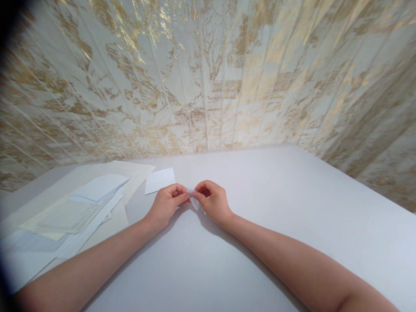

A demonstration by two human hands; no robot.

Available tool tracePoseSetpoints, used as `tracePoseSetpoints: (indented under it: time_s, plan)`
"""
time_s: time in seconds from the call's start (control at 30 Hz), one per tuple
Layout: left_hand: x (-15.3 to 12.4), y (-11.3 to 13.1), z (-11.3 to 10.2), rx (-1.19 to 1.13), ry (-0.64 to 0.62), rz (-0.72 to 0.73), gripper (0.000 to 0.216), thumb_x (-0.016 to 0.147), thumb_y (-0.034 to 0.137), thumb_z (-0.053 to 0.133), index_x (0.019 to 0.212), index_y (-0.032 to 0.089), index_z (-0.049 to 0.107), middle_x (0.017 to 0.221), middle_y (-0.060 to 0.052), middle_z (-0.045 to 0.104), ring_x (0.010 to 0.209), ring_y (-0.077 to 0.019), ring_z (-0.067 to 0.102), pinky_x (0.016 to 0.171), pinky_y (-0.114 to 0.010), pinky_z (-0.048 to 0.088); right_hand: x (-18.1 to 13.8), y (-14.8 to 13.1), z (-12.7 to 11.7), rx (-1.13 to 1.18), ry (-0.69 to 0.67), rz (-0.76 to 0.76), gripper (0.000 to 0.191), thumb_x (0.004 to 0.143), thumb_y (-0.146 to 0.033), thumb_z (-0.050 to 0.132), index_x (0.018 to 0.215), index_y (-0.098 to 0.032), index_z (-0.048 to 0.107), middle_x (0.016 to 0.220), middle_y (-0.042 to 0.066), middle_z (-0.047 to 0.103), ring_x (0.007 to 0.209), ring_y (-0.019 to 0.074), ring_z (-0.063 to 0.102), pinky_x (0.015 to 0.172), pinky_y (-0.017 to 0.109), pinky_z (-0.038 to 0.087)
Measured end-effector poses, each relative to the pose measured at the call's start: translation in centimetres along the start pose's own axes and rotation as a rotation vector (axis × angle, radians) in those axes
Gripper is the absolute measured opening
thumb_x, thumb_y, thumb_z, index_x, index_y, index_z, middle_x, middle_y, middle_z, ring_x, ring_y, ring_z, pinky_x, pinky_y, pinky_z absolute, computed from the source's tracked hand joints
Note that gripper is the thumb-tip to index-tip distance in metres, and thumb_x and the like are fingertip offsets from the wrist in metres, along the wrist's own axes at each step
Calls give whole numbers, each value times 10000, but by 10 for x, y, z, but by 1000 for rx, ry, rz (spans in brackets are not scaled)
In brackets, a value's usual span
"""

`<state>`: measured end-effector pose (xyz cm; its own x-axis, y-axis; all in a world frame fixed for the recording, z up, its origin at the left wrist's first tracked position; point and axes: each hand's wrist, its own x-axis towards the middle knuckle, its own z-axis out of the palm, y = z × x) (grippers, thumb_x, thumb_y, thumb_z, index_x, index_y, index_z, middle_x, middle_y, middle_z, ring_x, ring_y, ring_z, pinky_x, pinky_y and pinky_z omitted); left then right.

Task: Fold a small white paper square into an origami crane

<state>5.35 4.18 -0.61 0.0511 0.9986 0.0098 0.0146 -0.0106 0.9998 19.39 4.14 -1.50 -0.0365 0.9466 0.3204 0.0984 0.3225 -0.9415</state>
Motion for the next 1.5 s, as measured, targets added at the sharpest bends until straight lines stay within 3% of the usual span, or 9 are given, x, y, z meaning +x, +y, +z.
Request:
tracePoseSetpoints:
  time_s: [0.23,0.5,0.73,0.87,1.03,1.27,1.5]
  plan:
    - [1,5,-2,-31,52,-5,124,550,171,659,515,139,544,485,24,576,472,-85,495,509,-219,375,3,0,1,237,-2,184,170,602,-285,682,630,-157,574,577,-24,547,518,87,454,515,236,340]
    - [-1,5,-1,-114,67,23,185,513,156,682,502,148,498,481,40,562,471,-81,490,505,-214,366,2,-5,5,397,54,259,213,536,-235,724,631,-164,547,537,-49,535,489,72,458,493,214,330]
    - [0,8,-4,-81,-55,75,288,545,162,670,712,185,437,465,96,516,420,-62,446,457,-177,322,3,-7,4,408,-40,375,231,530,-272,730,654,-145,582,534,-31,561,472,75,460,486,224,326]
    - [2,6,-6,-13,-124,26,237,556,177,665,741,161,517,497,73,519,455,-66,453,484,-189,342,2,-5,3,341,-102,348,253,558,-334,727,626,-133,588,529,-21,553,475,76,439,484,231,307]
    - [2,2,-3,104,-151,42,130,609,236,630,562,143,551,517,40,494,499,-78,426,513,-211,339,0,-2,5,286,-25,249,272,554,-356,742,600,-148,573,522,-34,523,485,77,411,489,230,290]
    - [-4,9,-4,305,-63,151,185,598,232,597,448,175,504,450,45,417,476,-96,352,477,-219,270,-1,-6,5,320,-35,280,281,546,-383,730,544,-152,570,486,-32,508,464,78,397,483,237,300]
    - [1,1,-2,62,-35,41,135,600,249,621,530,154,554,501,44,483,475,-78,385,476,-211,292,-2,-4,4,215,-79,206,256,621,-393,680,652,-158,582,546,-17,536,490,92,444,476,234,345]
